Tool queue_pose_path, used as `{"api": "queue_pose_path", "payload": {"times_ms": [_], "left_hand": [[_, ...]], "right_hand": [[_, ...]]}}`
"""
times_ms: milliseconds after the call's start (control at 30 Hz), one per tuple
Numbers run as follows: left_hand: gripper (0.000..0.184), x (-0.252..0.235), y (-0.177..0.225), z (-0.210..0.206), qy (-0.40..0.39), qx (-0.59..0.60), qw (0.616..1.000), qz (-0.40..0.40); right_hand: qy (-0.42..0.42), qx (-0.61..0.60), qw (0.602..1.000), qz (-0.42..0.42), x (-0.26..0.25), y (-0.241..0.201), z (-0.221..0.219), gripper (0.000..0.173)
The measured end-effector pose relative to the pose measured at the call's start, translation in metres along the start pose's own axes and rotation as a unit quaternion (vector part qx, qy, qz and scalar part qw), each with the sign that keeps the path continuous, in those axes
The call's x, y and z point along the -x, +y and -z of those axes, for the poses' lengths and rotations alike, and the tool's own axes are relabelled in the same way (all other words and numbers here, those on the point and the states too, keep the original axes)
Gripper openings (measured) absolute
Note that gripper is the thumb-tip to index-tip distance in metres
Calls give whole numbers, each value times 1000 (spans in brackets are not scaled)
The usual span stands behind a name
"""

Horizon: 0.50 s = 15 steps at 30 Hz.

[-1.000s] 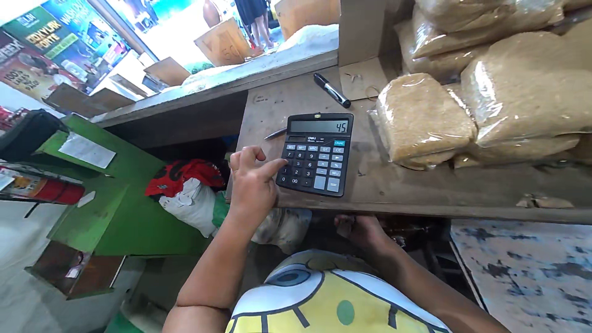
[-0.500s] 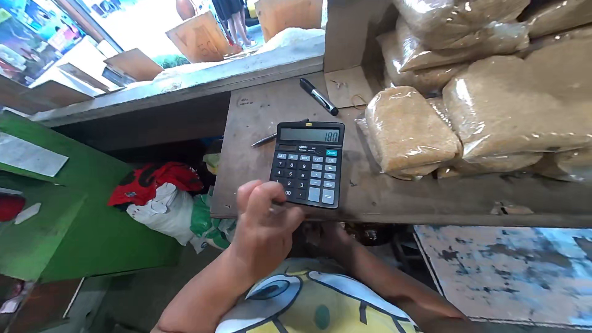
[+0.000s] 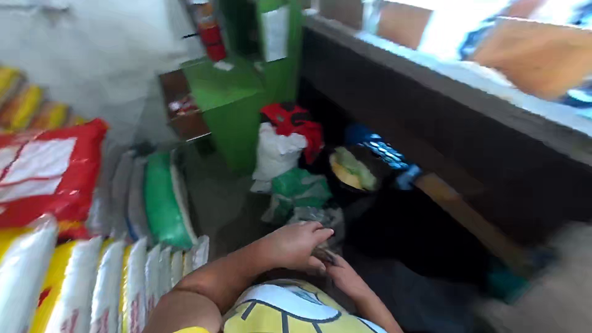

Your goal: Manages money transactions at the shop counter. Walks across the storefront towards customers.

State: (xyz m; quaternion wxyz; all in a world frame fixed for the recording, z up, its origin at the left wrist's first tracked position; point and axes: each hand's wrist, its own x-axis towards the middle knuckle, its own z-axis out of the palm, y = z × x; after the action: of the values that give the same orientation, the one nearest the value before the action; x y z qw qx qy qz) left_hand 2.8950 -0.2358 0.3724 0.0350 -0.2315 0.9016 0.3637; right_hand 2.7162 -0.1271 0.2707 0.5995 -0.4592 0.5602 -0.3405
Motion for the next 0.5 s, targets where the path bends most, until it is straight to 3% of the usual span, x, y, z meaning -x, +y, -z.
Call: {"api": "queue_pose_path", "payload": {"times_ms": [100, 200, 367, 500], "left_hand": [[53, 51, -72, 35, 22, 24, 990, 136], [30, 110, -150, 80, 80, 42, 979, 184], [30, 194, -250, 174, 150, 82, 941, 291], [22, 234, -331, 240, 287, 73, 887, 354]], "right_hand": [[-139, 69, 988, 26, -102, -32, -59, 31], [-213, 76, 973, 43, -200, -72, -125, 29], [-319, 162, 934, 21, -323, -156, -211, 29], [-316, 184, 931, 17, -409, -188, -232, 28]]}}
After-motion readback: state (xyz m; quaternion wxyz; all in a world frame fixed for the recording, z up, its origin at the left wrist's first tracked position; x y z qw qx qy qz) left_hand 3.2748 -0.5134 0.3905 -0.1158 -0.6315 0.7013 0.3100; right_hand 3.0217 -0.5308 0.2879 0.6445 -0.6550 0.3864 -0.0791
